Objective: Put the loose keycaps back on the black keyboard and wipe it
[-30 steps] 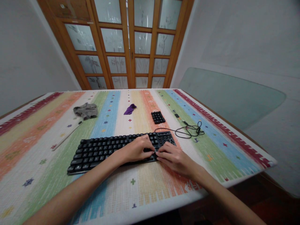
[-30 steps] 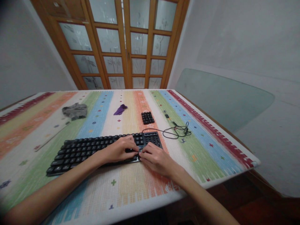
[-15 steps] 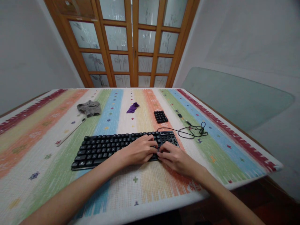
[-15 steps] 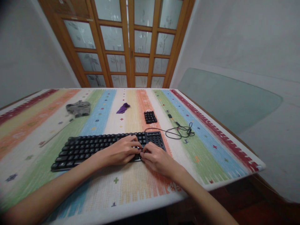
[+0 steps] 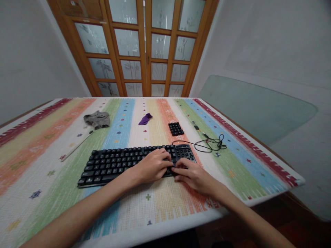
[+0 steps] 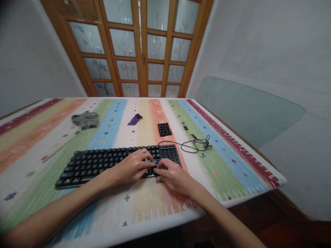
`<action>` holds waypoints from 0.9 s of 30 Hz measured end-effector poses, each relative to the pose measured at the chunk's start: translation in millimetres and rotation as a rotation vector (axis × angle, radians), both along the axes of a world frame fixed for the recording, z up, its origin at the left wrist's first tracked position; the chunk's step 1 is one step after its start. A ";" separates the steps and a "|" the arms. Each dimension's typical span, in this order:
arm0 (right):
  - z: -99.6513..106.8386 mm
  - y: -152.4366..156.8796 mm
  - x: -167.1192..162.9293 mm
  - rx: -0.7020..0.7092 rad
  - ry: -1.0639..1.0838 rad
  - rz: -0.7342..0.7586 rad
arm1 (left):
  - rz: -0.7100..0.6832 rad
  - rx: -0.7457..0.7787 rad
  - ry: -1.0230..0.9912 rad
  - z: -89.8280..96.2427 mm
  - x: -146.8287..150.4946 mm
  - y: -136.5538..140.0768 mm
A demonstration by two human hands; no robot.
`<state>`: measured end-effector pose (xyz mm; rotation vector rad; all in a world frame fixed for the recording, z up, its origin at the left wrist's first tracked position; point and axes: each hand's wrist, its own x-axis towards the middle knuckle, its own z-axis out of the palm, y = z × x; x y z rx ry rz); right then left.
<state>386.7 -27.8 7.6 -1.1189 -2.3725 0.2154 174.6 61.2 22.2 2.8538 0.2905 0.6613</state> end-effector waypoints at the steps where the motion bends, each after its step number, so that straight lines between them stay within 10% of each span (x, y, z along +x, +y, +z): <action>1: -1.8 -0.5 1.7 0.002 0.062 -0.028 | 0.003 -0.011 -0.006 0.4 -0.1 -2.1; 27: 5.1 12.6 -6.5 -0.123 0.123 -0.169 | -0.028 -0.063 0.041 -6.5 4.4 -15.4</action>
